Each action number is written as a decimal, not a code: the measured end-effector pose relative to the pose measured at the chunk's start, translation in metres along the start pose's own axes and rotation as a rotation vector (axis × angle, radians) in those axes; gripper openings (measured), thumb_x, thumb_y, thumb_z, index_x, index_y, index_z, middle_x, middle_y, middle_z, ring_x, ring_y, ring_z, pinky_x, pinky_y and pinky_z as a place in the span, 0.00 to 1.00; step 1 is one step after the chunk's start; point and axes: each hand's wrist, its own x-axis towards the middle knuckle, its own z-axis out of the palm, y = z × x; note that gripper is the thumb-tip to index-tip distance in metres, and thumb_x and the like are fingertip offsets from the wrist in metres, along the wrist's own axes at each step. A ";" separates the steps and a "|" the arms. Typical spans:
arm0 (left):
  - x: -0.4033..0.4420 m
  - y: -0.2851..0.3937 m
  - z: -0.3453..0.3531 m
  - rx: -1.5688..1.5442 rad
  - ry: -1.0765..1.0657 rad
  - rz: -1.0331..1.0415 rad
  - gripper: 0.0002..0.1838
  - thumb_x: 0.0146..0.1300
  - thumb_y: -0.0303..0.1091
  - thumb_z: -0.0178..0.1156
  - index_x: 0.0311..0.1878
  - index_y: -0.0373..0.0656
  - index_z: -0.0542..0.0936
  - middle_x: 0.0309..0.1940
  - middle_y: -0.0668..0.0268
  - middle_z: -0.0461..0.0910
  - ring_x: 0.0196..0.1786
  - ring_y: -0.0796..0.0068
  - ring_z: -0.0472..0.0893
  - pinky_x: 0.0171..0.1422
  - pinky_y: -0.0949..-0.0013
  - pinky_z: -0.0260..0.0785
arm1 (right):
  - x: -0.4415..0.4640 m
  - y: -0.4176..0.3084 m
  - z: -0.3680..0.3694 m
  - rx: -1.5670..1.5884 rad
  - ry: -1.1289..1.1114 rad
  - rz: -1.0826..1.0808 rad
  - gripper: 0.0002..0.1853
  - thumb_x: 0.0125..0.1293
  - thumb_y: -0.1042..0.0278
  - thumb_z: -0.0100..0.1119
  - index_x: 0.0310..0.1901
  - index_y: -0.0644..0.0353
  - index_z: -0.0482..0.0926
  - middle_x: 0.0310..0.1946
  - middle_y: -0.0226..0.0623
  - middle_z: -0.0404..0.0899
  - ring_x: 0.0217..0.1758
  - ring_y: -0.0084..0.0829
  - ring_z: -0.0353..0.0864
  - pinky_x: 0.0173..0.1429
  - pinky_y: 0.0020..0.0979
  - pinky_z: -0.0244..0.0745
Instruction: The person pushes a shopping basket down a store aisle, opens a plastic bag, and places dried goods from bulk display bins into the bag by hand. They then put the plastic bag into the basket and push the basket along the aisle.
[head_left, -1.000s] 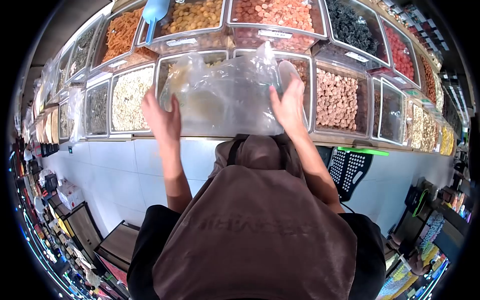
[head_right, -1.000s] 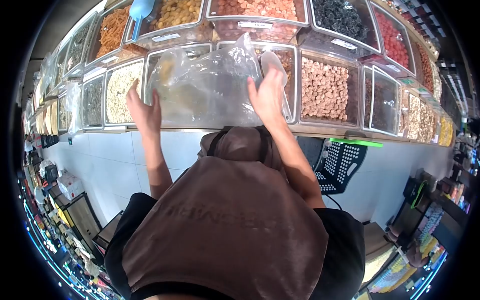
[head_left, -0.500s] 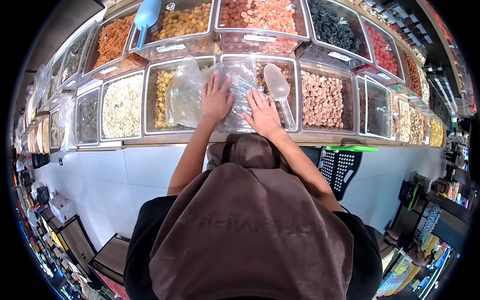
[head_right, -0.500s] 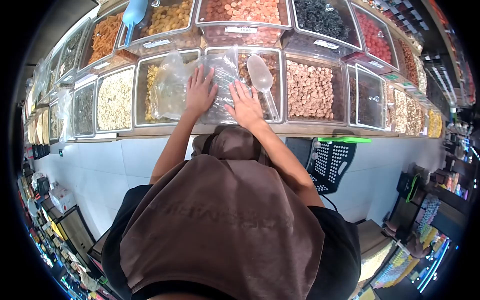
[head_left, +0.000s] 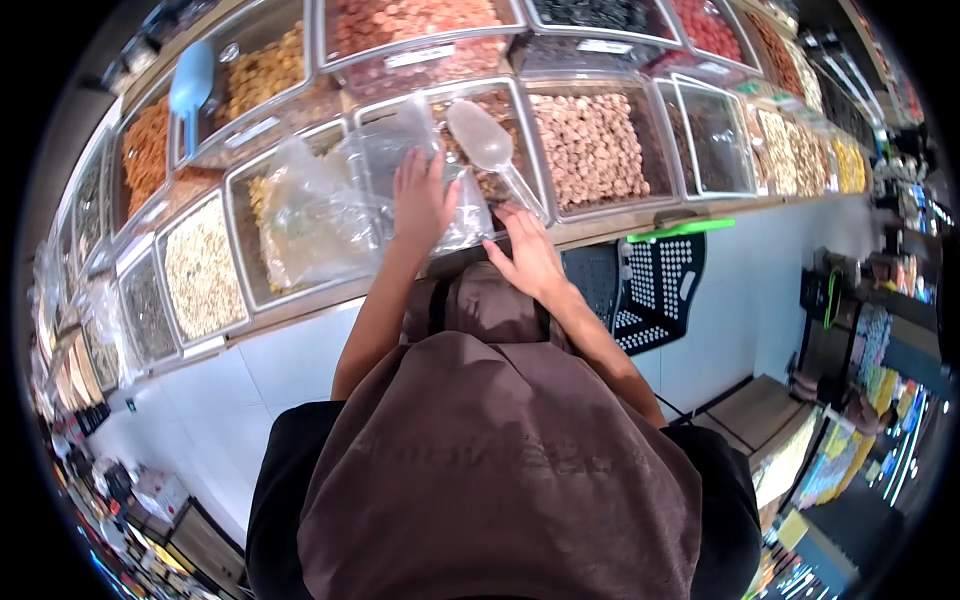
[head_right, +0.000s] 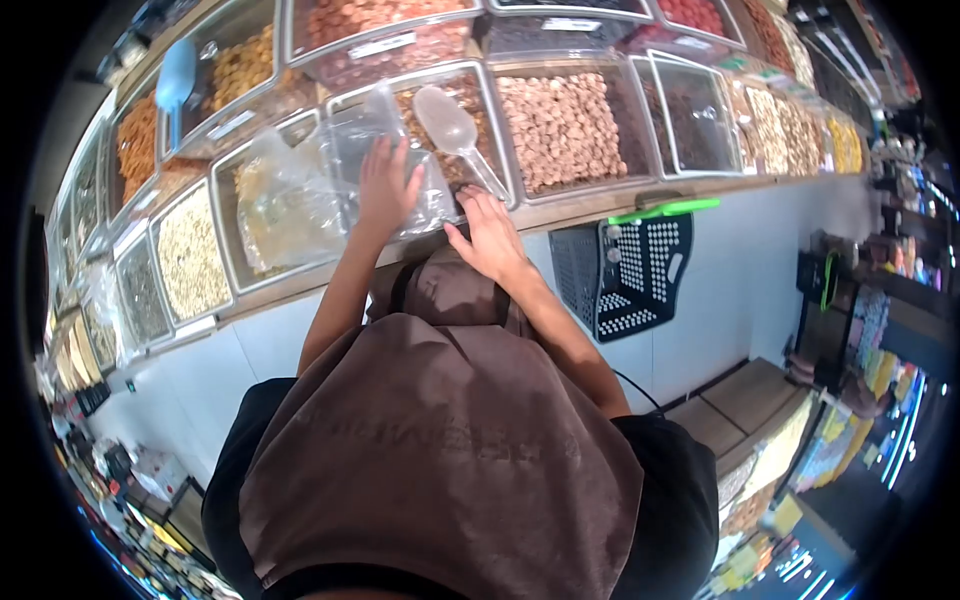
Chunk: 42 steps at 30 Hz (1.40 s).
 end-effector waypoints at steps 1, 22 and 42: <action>0.006 0.007 -0.007 -0.090 0.056 -0.053 0.32 0.65 0.42 0.61 0.70 0.39 0.68 0.67 0.43 0.67 0.70 0.43 0.66 0.72 0.47 0.59 | -0.008 0.001 -0.006 -0.008 -0.016 0.032 0.25 0.65 0.60 0.62 0.58 0.68 0.73 0.59 0.51 0.74 0.64 0.49 0.71 0.69 0.44 0.65; 0.041 0.190 0.004 -0.675 -0.866 0.671 0.12 0.67 0.36 0.58 0.46 0.37 0.81 0.43 0.53 0.80 0.50 0.50 0.79 0.56 0.55 0.72 | -0.106 0.050 -0.032 0.045 0.339 0.472 0.15 0.59 0.70 0.61 0.46 0.69 0.78 0.47 0.52 0.80 0.56 0.53 0.75 0.61 0.46 0.72; 0.077 0.201 0.023 -0.320 -0.379 0.091 0.20 0.66 0.33 0.59 0.60 0.37 0.76 0.59 0.47 0.73 0.63 0.44 0.72 0.68 0.54 0.66 | 0.022 0.341 -0.263 -0.287 0.666 0.612 0.26 0.65 0.64 0.60 0.61 0.67 0.67 0.56 0.63 0.68 0.56 0.59 0.74 0.61 0.49 0.71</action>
